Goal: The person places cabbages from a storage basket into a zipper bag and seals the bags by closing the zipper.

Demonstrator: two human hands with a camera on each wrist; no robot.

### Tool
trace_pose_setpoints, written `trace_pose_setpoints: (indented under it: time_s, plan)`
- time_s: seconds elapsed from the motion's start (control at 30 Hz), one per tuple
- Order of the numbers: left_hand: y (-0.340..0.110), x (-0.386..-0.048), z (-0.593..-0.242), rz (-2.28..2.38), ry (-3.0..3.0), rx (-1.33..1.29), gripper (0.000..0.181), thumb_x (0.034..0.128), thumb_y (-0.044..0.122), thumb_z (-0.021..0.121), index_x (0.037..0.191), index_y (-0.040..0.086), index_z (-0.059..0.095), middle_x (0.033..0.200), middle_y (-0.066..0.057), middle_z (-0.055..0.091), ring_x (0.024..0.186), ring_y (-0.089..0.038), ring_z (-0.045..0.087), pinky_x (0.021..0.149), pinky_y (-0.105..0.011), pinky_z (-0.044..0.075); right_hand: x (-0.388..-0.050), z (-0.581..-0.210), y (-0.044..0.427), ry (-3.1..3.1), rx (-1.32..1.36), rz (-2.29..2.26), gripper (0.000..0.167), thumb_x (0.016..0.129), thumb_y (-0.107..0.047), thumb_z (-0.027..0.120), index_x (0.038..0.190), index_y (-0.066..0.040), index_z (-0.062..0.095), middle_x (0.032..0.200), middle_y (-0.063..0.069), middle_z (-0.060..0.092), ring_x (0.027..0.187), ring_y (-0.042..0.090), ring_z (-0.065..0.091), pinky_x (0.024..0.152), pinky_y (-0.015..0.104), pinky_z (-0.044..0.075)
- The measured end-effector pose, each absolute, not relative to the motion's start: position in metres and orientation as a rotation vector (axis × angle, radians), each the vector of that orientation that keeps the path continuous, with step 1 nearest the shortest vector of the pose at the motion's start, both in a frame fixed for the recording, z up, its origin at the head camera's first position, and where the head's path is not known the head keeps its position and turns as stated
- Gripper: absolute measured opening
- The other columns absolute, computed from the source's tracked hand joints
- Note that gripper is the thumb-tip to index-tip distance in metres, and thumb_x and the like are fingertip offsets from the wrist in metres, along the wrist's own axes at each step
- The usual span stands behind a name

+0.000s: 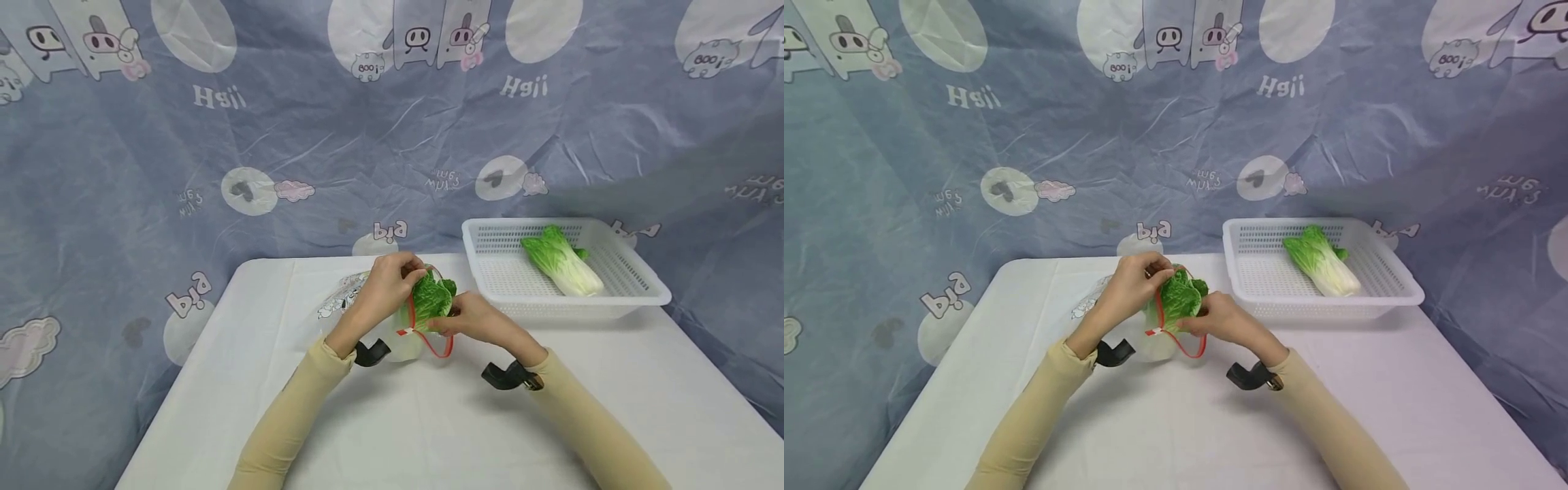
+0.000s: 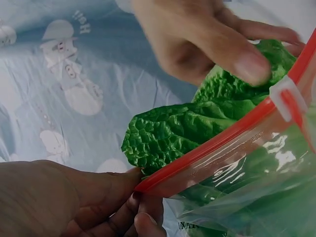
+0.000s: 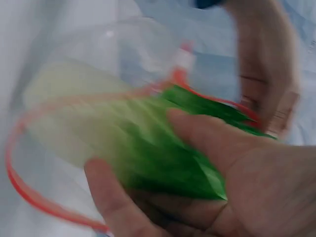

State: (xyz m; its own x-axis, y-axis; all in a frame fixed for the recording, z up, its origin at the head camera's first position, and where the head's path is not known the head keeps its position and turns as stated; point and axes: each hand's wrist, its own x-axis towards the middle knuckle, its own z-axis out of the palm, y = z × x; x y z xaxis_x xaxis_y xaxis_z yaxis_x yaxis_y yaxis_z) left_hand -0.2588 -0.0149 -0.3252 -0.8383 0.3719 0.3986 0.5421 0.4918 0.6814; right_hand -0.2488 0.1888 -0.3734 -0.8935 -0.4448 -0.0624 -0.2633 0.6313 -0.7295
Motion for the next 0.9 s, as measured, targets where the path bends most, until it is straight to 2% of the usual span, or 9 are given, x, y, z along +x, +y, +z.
trace_pose_setpoints:
  time_s: [0.07, 0.13, 0.2, 0.33, 0.47, 0.6, 0.77, 0.9]
  plan:
    - [-0.015, -0.261, -0.325, -1.277, -2.54, -0.785, 0.011, 0.0947, 0.013, 0.062, 0.094, 0.005, 0.07, 0.082, -0.004, 0.068, 0.064, -0.012, 0.055, 0.058, -0.024, 0.045, -0.249, -0.364, 0.202, 2.596, -0.574, -1.101, 0.025, 0.088, -0.031, 0.07, 0.088, -0.005, 0.071, 0.081, 0.009, 0.073, 0.076, 0.023, 0.072, 0.065, 0.032, 0.055]
    - [-0.015, -0.262, -0.325, -1.283, -2.536, -0.784, 0.011, 0.0948, 0.013, 0.062, 0.093, 0.005, 0.069, 0.081, -0.005, 0.068, 0.062, -0.013, 0.054, 0.057, -0.024, 0.044, -0.252, -0.357, 0.214, 2.578, -0.564, -1.115, 0.02, 0.091, -0.021, 0.065, 0.092, -0.002, 0.07, 0.084, 0.012, 0.072, 0.075, 0.023, 0.072, 0.069, 0.034, 0.058]
    - [-0.015, -0.263, -0.325, -1.282, -2.532, -0.787, 0.011, 0.0948, 0.013, 0.062, 0.093, 0.005, 0.069, 0.08, -0.005, 0.067, 0.062, -0.012, 0.053, 0.057, -0.023, 0.044, -0.256, -0.355, 0.224, 2.601, -0.536, -1.142, 0.015, 0.092, -0.013, 0.061, 0.096, -0.001, 0.068, 0.084, 0.013, 0.07, 0.073, 0.021, 0.071, 0.068, 0.033, 0.058]
    - [-0.016, -0.262, -0.325, -1.294, -2.538, -0.788, 0.012, 0.0944, 0.013, 0.062, 0.092, 0.004, 0.069, 0.079, -0.005, 0.067, 0.062, -0.013, 0.052, 0.057, -0.023, 0.043, -0.267, -0.363, 0.231, 2.668, -0.584, -1.256, 0.02, 0.093, -0.004, 0.059, 0.112, 0.001, 0.062, 0.092, 0.017, 0.068, 0.075, 0.023, 0.071, 0.067, 0.03, 0.058]
    - [-0.016, -0.261, -0.326, -1.295, -2.571, -0.779, 0.012, 0.0946, 0.014, 0.062, 0.093, 0.005, 0.069, 0.079, -0.005, 0.067, 0.063, -0.012, 0.051, 0.057, -0.023, 0.042, -0.275, -0.377, 0.225, 2.727, -0.712, -1.269, 0.029, 0.09, -0.004, 0.065, 0.119, -0.002, 0.062, 0.093, 0.015, 0.068, 0.075, 0.02, 0.071, 0.066, 0.03, 0.058]
    - [-0.017, -0.26, -0.325, -1.283, -2.575, -0.788, 0.011, 0.0944, 0.014, 0.062, 0.092, 0.005, 0.069, 0.08, -0.005, 0.067, 0.063, -0.012, 0.051, 0.058, -0.023, 0.042, -0.279, -0.384, 0.219, 2.882, -0.728, -1.191, 0.027, 0.088, -0.009, 0.07, 0.114, -0.006, 0.065, 0.089, 0.01, 0.066, 0.07, 0.018, 0.068, 0.06, 0.029, 0.054]
    - [-0.02, -0.259, -0.322, -1.288, -2.575, -0.815, 0.012, 0.0949, 0.015, 0.062, 0.093, 0.006, 0.069, 0.08, -0.005, 0.067, 0.064, -0.014, 0.052, 0.059, -0.025, 0.042, -0.281, -0.385, 0.219, 2.956, -0.724, -1.05, 0.034, 0.085, -0.008, 0.073, 0.116, -0.004, 0.064, 0.108, 0.017, 0.058, 0.085, 0.024, 0.067, 0.071, 0.033, 0.056]
    - [-0.023, -0.259, -0.322, -1.291, -2.578, -0.817, 0.013, 0.0952, 0.016, 0.062, 0.093, 0.005, 0.069, 0.081, -0.004, 0.068, 0.067, -0.013, 0.055, 0.062, -0.025, 0.044, -0.282, -0.388, 0.219, 2.927, -0.777, -1.063, 0.027, 0.086, -0.01, 0.073, 0.112, -0.007, 0.066, 0.11, 0.013, 0.063, 0.09, 0.026, 0.069, 0.075, 0.034, 0.057]
